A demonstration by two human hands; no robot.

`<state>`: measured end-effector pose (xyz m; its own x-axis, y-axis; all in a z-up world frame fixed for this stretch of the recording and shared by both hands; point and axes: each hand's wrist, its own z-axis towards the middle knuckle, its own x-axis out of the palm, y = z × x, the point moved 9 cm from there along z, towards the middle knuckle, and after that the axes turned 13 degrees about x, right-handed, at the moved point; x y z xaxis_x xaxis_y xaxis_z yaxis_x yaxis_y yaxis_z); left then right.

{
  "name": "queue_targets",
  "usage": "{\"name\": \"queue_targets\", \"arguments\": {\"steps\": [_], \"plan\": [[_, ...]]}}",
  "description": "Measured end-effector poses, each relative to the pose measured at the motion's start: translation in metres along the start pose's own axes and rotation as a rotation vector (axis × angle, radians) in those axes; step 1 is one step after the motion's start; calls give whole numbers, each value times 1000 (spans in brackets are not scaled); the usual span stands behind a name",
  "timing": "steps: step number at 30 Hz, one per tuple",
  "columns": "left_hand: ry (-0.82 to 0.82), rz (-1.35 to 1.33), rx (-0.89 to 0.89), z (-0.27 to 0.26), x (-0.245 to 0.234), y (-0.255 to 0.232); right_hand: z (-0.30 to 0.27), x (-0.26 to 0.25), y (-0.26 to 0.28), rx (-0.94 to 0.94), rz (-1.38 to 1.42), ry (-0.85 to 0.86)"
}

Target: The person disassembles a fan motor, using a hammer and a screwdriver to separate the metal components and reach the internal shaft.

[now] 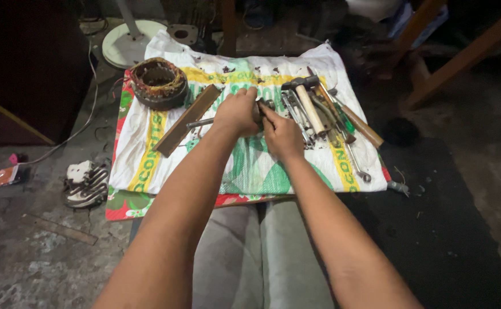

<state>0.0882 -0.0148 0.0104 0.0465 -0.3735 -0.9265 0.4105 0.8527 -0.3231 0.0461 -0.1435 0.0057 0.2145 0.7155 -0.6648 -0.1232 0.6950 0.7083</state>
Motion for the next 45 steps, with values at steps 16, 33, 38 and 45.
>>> {"name": "queue_targets", "arguments": {"steps": [16, 33, 38, 45], "plan": [[-50, 2, -10, -5, -1, -3, -1, 5, -6, 30, -42, 7], [-39, 7, -11, -8, -5, -8, 2, 1, -4, 14, 39, 9], [-60, -10, -13, -7, -5, -8, 0, -1, -7, 38, -10, -28], [-16, 8, -11, -6, -1, -6, 1, -2, 0, -3, -24, -28]]}}
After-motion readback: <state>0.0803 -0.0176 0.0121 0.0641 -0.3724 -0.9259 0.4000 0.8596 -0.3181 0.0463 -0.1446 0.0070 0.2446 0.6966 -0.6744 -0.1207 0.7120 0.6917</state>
